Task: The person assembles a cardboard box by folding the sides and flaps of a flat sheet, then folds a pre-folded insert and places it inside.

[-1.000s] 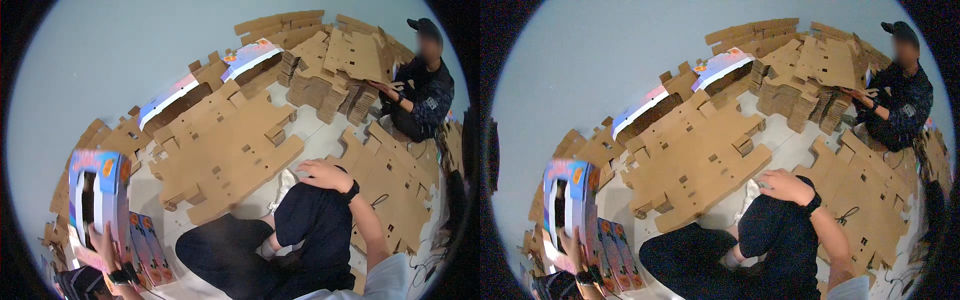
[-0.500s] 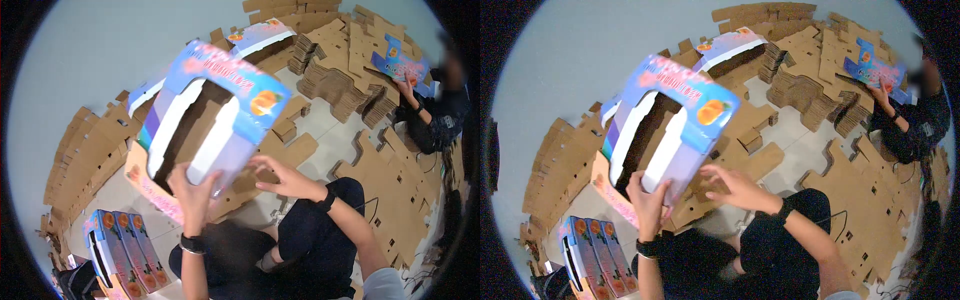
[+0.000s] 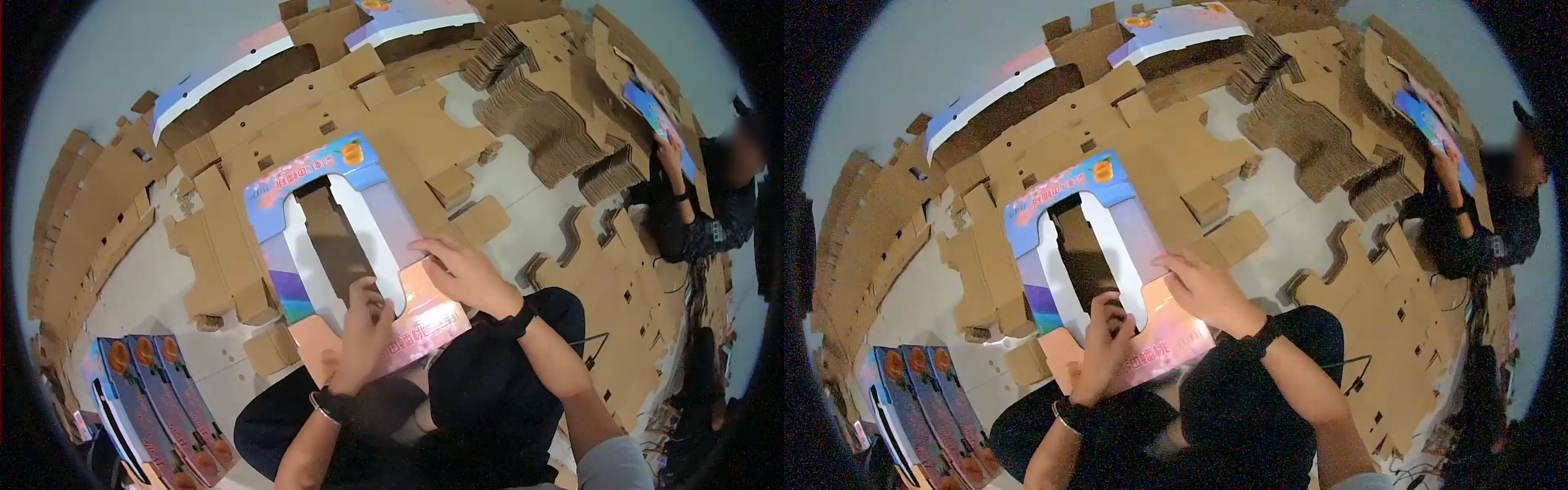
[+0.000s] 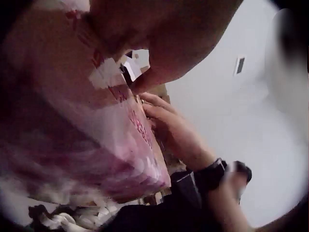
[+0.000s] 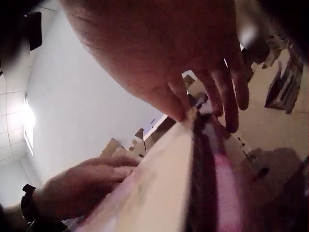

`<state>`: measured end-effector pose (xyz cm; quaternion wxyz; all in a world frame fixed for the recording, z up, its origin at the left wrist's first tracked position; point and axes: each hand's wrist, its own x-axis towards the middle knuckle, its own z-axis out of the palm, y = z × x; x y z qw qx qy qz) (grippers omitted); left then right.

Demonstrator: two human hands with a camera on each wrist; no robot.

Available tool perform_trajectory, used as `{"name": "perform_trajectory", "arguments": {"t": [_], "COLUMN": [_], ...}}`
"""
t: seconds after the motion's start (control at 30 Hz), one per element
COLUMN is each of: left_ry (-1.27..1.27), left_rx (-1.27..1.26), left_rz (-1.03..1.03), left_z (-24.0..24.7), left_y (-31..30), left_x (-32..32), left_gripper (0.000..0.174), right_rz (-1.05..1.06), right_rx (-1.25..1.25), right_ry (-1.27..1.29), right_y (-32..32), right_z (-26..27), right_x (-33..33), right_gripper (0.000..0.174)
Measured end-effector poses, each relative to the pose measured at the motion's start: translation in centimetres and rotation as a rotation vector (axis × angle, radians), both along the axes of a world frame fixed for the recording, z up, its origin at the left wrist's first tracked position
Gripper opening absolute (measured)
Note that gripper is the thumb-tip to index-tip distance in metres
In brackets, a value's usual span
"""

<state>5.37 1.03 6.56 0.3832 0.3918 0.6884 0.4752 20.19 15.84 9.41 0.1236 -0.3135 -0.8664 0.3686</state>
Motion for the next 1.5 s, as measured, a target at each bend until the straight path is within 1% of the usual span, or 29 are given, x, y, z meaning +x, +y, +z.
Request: {"name": "perform_trajectory", "arguments": {"t": [0.03, 0.07, 0.1, 0.13, 0.2, 0.23, 0.3, 0.4, 0.5, 0.53, 0.6, 0.67, 0.8, 0.87, 0.9, 0.97, 1.0, 1.07, 1.1, 1.17, 1.2, 1.27, 1.3, 1.33, 1.37, 1.4, 1.43, 1.47, 1.5], "left_ry": [-0.007, 0.076, 0.159, 0.153, 0.272, 0.269, 0.44, 0.369, 0.355, 0.356, 0.48, 0.495, 0.528, 0.504, 0.48, 0.5, 0.523, 0.576, 0.628, 0.625, 0.622, 0.631, 0.637, 0.638, 0.642, 0.646, 0.645, 0.606, 0.567], "left_rx": [0.005, -0.053, -0.11, -0.106, -0.076, -0.073, -0.003, -0.024, -0.029, -0.031, 0.063, 0.085, 0.129, 0.096, 0.06, 0.062, 0.064, 0.055, 0.043, 0.045, 0.046, 0.043, 0.039, 0.041, -0.009, -0.06, -0.06, 0.044, 0.15], "left_rz": [0.008, 0.013, 0.015, 0.015, -0.019, -0.019, -0.073, -0.024, -0.017, -0.015, -0.035, -0.051, -0.052, -0.079, -0.104, -0.117, -0.129, -0.135, -0.142, -0.14, -0.141, -0.143, -0.143, -0.146, -0.182, -0.217, -0.217, -0.25, -0.277], "left_z": [0.3, 0.9, 1.5, 1.6, 1.8, 1.6, 1.0, 1.2, 1.2, 1.1, 0.8, 0.9, 0.5, 0.9, 1.1, 0.9, 0.9, 0.6, 0.6, 0.6, 0.6, 0.5, 0.5, 0.7, 1.0, 1.1, 1.0, 0.7, 0.7], "left_y": [0.0, 0.1, 0.2, 0.2, 0.1, 0.1, 0.2, 0.2, 0.0, -0.1, 0.0, 0.2, 0.5, 0.2, 0.1, 0.1, 0.1, 0.1, 0.1, 0.1, 0.1, 0.1, 0.1, 0.1, 0.0, -0.1, -0.4, -1.0, -1.4], "left_x": [0.4, 1.1, 1.5, 1.6, 1.7, 1.7, 1.8, 2.0, 2.1, 2.0, 2.0, 1.8, 2.3, 2.3, 2.3, 2.2, 2.2, 2.4, 2.6, 2.7, 2.7, 2.9, 3.0, 3.1, 3.2, 3.3, 3.5, 3.8, 4.2], "left_gripper": [0.045, 0.046, 0.046, 0.046, 0.048, 0.048, 0.051, 0.054, 0.055, 0.055, 0.056, 0.055, 0.053, 0.052, 0.052, 0.052, 0.052, 0.052, 0.052, 0.052, 0.052, 0.051, 0.051, 0.051, 0.046, 0.041, 0.041, 0.033, 0.026], "right_rz": [-0.034, -0.071, -0.069, -0.091, -0.116, -0.106, -0.094, -0.063, -0.033, -0.068, -0.105, -0.2, -0.212, -0.044, -0.044, 0.075, 0.074, -0.065, -0.064, -0.188, -0.189, -0.228, -0.23, -0.274, -0.316, -0.318, -0.33, -0.339, -0.333], "right_rx": [-0.033, -0.067, -0.063, -0.055, -0.044, 0.018, 0.087, 0.087, 0.035, -0.004, -0.043, 0.151, 0.124, -0.033, -0.032, -0.122, -0.121, -0.711, -0.708, -0.355, -0.355, -0.15, -0.15, -0.087, -0.024, -0.023, -0.022, -0.018, -0.012], "right_ry": [0.073, 0.145, 0.137, 0.107, 0.075, 0.079, 0.078, 0.072, 0.159, 0.157, 0.153, 0.192, 0.177, 0.263, 0.262, 0.334, 0.334, 0.359, 0.359, 0.096, 0.097, 0.017, 0.018, -0.008, -0.035, -0.036, 0.111, 0.257, 0.256], "right_y": [-0.3, -0.4, -0.3, 0.0, -0.1, -0.4, -0.6, -0.1, 0.2, 0.4, 0.1, -0.7, 0.0, 0.8, 1.2, 1.7, 1.6, 1.1, 0.8, 0.0, 0.1, 0.5, 0.9, 1.4, 1.8, 2.3, 2.7, 3.0, 3.1], "right_z": [0.0, 0.0, 0.0, -0.1, -0.5, -0.9, -1.2, -1.9, -2.7, -2.6, -2.2, -1.4, -1.1, -2.0, -2.3, -2.6, -2.4, -1.4, -0.7, 0.4, 0.3, -0.2, -0.5, -0.8, -1.1, -1.3, -1.4, -1.4, -1.5], "right_x": [-0.1, -0.1, -0.2, -0.3, -0.3, -0.3, -0.6, -0.8, -1.1, -1.2, -1.1, -1.1, -0.2, 0.4, 0.4, 0.4, 0.6, 0.8, 0.7, 0.2, 0.1, 0.1, 0.2, 0.5, 0.7, 0.7, 0.7, 0.6, 0.6], "right_gripper": [0.028, 0.022, 0.022, 0.019, 0.017, 0.02, 0.023, 0.024, 0.029, 0.032, 0.036, 0.042, 0.043, 0.043, 0.043, 0.044, 0.044, 0.045, 0.045, 0.044, 0.044, 0.037, 0.037, 0.03, 0.024, 0.024, 0.02, 0.022, 0.022]}}
